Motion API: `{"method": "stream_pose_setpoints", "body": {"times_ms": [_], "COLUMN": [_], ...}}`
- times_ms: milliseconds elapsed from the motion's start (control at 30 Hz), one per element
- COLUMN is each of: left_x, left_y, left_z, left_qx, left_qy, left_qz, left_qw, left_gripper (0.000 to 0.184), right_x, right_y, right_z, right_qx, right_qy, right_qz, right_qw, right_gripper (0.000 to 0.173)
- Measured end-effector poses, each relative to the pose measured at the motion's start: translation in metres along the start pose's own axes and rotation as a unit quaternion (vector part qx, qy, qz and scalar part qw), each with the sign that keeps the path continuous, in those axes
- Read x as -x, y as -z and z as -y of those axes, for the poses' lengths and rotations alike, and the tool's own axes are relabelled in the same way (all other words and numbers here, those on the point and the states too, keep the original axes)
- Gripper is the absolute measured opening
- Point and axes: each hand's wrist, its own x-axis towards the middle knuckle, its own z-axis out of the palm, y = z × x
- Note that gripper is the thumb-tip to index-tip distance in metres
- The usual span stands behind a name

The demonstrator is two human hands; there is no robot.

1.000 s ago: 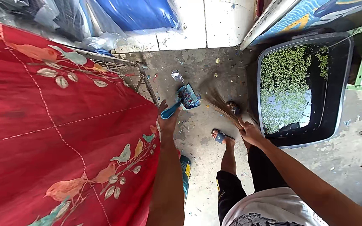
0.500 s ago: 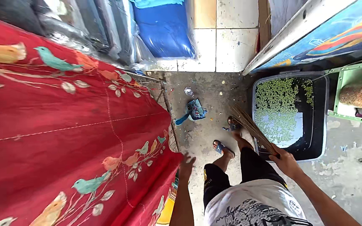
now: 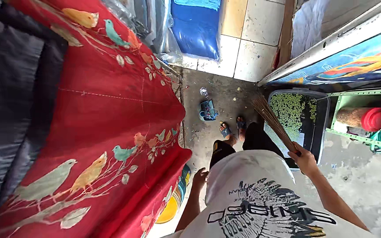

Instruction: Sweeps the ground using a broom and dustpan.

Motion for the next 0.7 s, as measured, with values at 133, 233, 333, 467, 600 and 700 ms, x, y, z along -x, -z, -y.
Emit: {"method": "stream_pose_setpoints", "body": {"times_ms": [133,233,333,467,600,700], "left_x": [-0.026,-0.061,-0.075,-0.074,-0.055,-0.046], "left_y": [0.020,0.035,0.057,0.075,0.065,0.045], "left_z": [-0.023,-0.033,-0.058,-0.087,-0.082,-0.054], "left_qx": [0.114,0.144,0.157,0.148,0.186,0.213], "left_qy": [0.038,0.038,0.042,0.007,0.000,0.019], "left_qz": [-0.013,-0.029,-0.054,-0.042,-0.038,-0.038], "left_qw": [0.993,0.988,0.985,0.988,0.982,0.976], "left_gripper": [0.051,0.053,0.052,0.049,0.047,0.049], "right_x": [0.003,-0.001,0.008,0.035,0.048,0.030], "right_y": [0.004,0.006,0.007,0.017,0.023,0.020], "right_z": [0.001,0.001,0.009,0.025,0.029,0.026], "right_qx": [0.009,0.010,0.008,0.036,0.040,0.044], "right_qy": [0.009,0.014,-0.005,-0.020,-0.013,-0.006], "right_qz": [-0.004,-0.004,-0.008,-0.006,0.000,-0.006], "right_qw": [1.000,1.000,1.000,0.999,0.999,0.999], "right_gripper": [0.062,0.063,0.065,0.064,0.062,0.062]}}
